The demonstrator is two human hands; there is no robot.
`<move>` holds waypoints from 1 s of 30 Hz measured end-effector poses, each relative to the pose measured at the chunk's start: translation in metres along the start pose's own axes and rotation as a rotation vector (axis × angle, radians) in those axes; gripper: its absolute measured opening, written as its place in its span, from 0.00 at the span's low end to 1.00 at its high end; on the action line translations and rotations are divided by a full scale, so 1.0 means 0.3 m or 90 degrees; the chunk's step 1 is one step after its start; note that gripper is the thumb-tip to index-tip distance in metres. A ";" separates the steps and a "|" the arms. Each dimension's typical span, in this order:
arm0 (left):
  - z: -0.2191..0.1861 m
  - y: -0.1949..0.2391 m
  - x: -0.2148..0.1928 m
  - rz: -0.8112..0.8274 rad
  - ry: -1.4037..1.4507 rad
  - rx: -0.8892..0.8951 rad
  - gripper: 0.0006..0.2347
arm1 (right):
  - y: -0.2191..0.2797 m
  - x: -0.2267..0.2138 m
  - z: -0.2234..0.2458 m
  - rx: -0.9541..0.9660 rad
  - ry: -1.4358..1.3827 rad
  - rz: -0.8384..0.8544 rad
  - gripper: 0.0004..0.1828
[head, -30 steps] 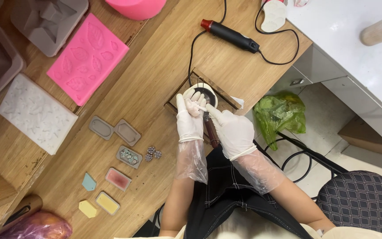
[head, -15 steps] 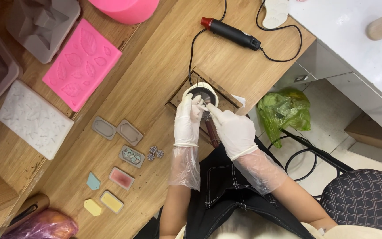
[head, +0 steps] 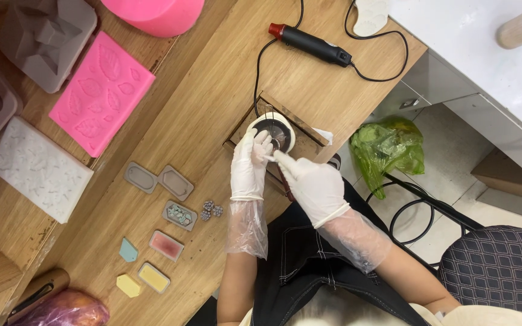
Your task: The person puts on disposable gloves at a wooden workbench, then stirs wax in a small melting pot on a hot plate using a stick. They handle silicone molds and small wax pieces on the bench, walk to a second table with finished flower-shaped candles, pick up a small cup, and return to stir the melting wax again.
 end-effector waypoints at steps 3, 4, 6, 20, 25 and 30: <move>0.000 0.005 0.004 0.022 0.023 -0.007 0.23 | 0.002 0.024 -0.006 -0.014 0.012 -0.001 0.15; -0.004 0.009 0.010 0.010 0.025 -0.009 0.22 | 0.002 0.028 -0.015 -0.001 0.023 0.004 0.15; -0.012 0.010 0.010 -0.004 0.024 -0.010 0.22 | 0.000 0.024 -0.016 0.012 0.032 0.009 0.15; -0.009 0.023 0.024 0.006 -0.015 -0.002 0.22 | 0.001 0.031 0.001 -0.006 0.043 0.003 0.16; -0.011 0.028 0.015 0.007 -0.008 -0.008 0.21 | -0.014 0.054 -0.019 0.034 0.065 0.009 0.16; -0.022 0.032 0.024 -0.001 -0.001 -0.013 0.21 | -0.010 0.064 -0.022 0.014 0.056 -0.010 0.16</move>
Point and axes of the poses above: each hand's wrist, its own y-axis away from the middle knuckle, its own x-axis out of the palm, z = x × y, the point moved 1 cm from there along -y, towards the middle knuckle, and after that the axes turned 2 degrees about -z, right-handed, at the moved point
